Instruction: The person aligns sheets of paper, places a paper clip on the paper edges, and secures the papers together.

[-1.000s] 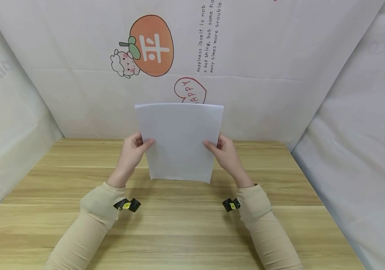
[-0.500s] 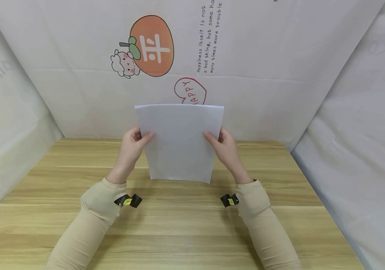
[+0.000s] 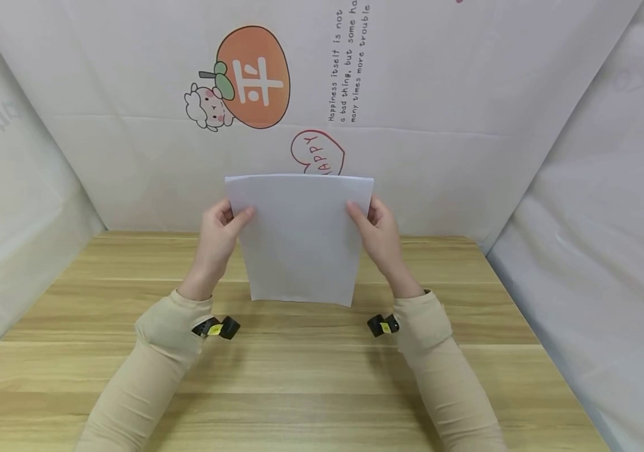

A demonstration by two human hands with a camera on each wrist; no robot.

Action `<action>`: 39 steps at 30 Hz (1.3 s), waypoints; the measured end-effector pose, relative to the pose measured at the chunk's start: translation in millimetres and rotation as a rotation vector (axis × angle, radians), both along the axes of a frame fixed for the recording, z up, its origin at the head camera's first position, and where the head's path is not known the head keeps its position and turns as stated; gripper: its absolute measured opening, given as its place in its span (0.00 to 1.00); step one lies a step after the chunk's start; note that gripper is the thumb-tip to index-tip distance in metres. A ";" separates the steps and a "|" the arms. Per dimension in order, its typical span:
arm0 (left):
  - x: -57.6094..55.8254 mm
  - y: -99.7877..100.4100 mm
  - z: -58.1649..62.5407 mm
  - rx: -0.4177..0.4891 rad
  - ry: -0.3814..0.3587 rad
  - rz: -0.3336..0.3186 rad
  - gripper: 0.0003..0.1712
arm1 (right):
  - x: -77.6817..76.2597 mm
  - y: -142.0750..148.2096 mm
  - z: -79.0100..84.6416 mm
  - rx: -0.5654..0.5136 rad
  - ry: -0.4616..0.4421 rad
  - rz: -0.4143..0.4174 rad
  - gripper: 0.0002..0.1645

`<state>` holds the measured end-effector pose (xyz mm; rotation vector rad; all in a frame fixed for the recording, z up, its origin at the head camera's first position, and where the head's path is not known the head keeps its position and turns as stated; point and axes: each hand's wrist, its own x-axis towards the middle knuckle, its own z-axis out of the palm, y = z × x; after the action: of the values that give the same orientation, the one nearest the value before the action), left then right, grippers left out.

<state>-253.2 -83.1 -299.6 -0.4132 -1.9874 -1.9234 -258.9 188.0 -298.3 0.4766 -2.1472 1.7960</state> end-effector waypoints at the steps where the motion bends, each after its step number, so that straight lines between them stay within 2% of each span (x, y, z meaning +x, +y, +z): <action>1: 0.2 0.2 1.0 0.005 0.006 0.001 0.17 | -0.3 -0.1 1.2 -0.003 0.008 0.002 0.24; 8: 0.0 3.3 4.2 0.034 0.030 0.017 0.16 | 0.0 -0.2 7.5 0.003 0.037 0.004 0.24; 20: 0.9 5.2 5.7 0.057 0.046 0.024 0.15 | 0.7 -3.4 8.7 -0.052 0.065 0.015 0.21; 28: 0.3 4.4 4.9 0.079 0.063 0.019 0.16 | 0.2 -3.6 7.4 -0.018 0.065 0.031 0.21; 39: 0.5 4.7 18.7 0.134 0.144 0.090 0.12 | 0.1 -4.4 8.2 -0.039 0.072 0.044 0.19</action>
<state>-252.7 -78.4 -280.9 -0.4071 -1.7460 -1.9014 -258.8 183.6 -290.1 0.5745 -2.0656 1.8121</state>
